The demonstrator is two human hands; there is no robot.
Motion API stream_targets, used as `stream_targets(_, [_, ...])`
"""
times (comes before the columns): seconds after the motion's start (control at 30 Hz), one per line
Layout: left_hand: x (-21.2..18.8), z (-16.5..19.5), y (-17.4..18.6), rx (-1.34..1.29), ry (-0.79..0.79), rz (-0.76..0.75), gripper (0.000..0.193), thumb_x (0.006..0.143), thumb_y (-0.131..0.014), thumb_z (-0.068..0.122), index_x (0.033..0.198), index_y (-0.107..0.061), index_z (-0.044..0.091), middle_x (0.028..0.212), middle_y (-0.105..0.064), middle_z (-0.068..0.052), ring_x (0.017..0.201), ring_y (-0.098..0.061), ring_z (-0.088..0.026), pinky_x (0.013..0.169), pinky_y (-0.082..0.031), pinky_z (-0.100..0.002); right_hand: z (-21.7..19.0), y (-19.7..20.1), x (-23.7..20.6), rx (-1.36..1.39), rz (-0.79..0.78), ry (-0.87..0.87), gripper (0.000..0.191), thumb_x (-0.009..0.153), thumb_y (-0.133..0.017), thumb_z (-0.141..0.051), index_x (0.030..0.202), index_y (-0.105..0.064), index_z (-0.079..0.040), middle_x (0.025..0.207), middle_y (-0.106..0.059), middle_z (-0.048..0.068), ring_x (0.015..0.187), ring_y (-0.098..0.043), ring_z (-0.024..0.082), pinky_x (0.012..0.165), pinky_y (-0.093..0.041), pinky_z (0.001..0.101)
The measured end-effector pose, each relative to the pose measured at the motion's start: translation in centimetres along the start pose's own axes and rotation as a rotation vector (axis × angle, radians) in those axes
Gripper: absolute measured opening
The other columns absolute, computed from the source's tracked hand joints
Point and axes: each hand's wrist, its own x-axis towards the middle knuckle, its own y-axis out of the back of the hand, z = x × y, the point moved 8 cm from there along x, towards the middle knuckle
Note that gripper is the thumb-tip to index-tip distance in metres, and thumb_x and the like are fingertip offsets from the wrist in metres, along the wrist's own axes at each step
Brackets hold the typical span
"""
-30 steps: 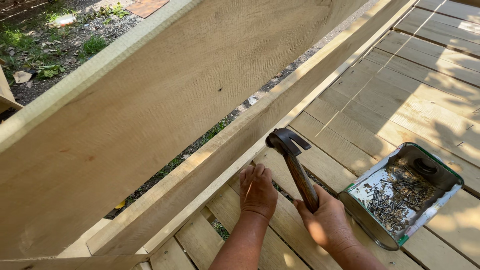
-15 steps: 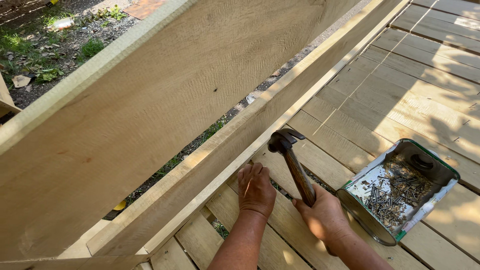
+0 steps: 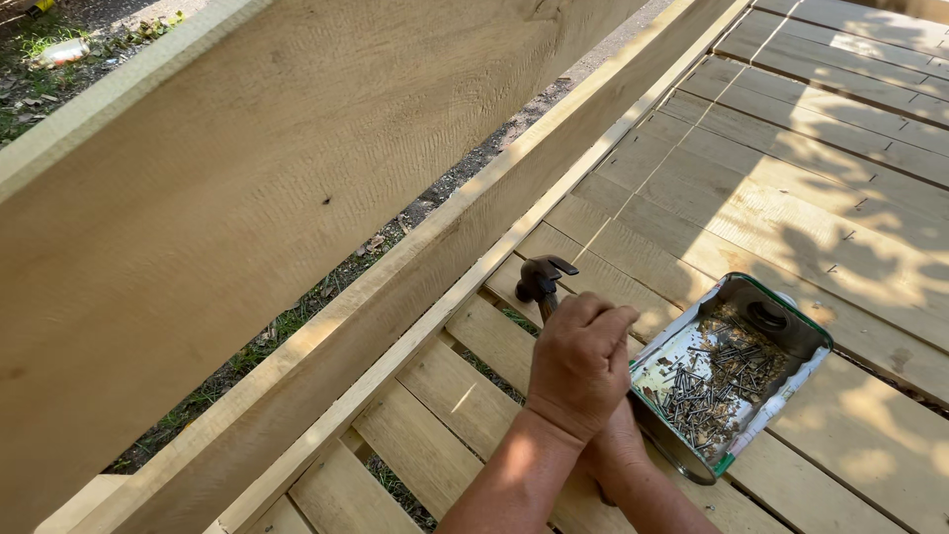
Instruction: The person hammers nails into a wooden frame and then into the slats of a wooden deck. They repeatedly pick nails from a metal tin and drive them into the wood using a claw hammer.
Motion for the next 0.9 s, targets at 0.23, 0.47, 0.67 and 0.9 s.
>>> stream_targets(0.23, [-1.3, 2.7, -15.1, 0.202, -0.009, -0.756, 0.022, 0.090, -0.061, 0.007, 0.108, -0.073, 0.005, 0.111, -0.069, -0.018, 0.105, -0.070, -0.033, 0.088, -0.058, -0.043, -1.1, 0.2, 0.5, -1.113, 0.220, 0.171, 0.043, 0.089, -0.079, -0.036, 0.120, -0.062, -0.012, 0.087, -0.070, 0.008, 0.084, -0.066, 0.021, 0.080, -0.050, 0.0384])
stream_targets(0.47, [-2.6, 1.9, -17.3, 0.357, 0.138, -0.996, 0.024, 0.093, -0.060, 0.014, 0.111, -0.075, 0.007, 0.114, -0.074, -0.015, 0.110, -0.071, -0.030, 0.092, -0.058, -0.044, -2.1, -0.5, -1.2, -0.940, 0.189, 0.083, 0.036, 0.089, -0.077, -0.031, 0.117, -0.067, -0.010, 0.087, -0.073, 0.007, 0.084, -0.070, 0.021, 0.083, -0.055, 0.0389])
stream_targets(0.67, [-0.4, 1.5, -15.8, 0.350, 0.295, -1.024, 0.024, 0.101, -0.055, 0.014, 0.113, -0.073, 0.004, 0.112, -0.076, -0.016, 0.101, -0.078, -0.025, 0.084, -0.065, -0.040, -2.6, -0.6, -1.2, -0.997, 0.155, -0.055, 0.040, 0.095, -0.072, -0.032, 0.130, -0.061, -0.014, 0.102, -0.074, 0.008, 0.093, -0.072, 0.020, 0.094, -0.057, 0.0380])
stream_targets(0.9, [1.6, 2.5, -14.7, 0.252, 0.262, -0.911, 0.027, 0.097, -0.055, 0.012, 0.107, -0.079, 0.018, 0.114, -0.074, -0.007, 0.102, -0.075, -0.022, 0.088, -0.062, -0.040, -3.6, -1.0, -0.4, -1.064, 0.070, 0.000, 0.040, 0.093, -0.075, -0.031, 0.127, -0.064, -0.012, 0.104, -0.074, 0.006, 0.097, -0.070, 0.018, 0.098, -0.054, 0.0374])
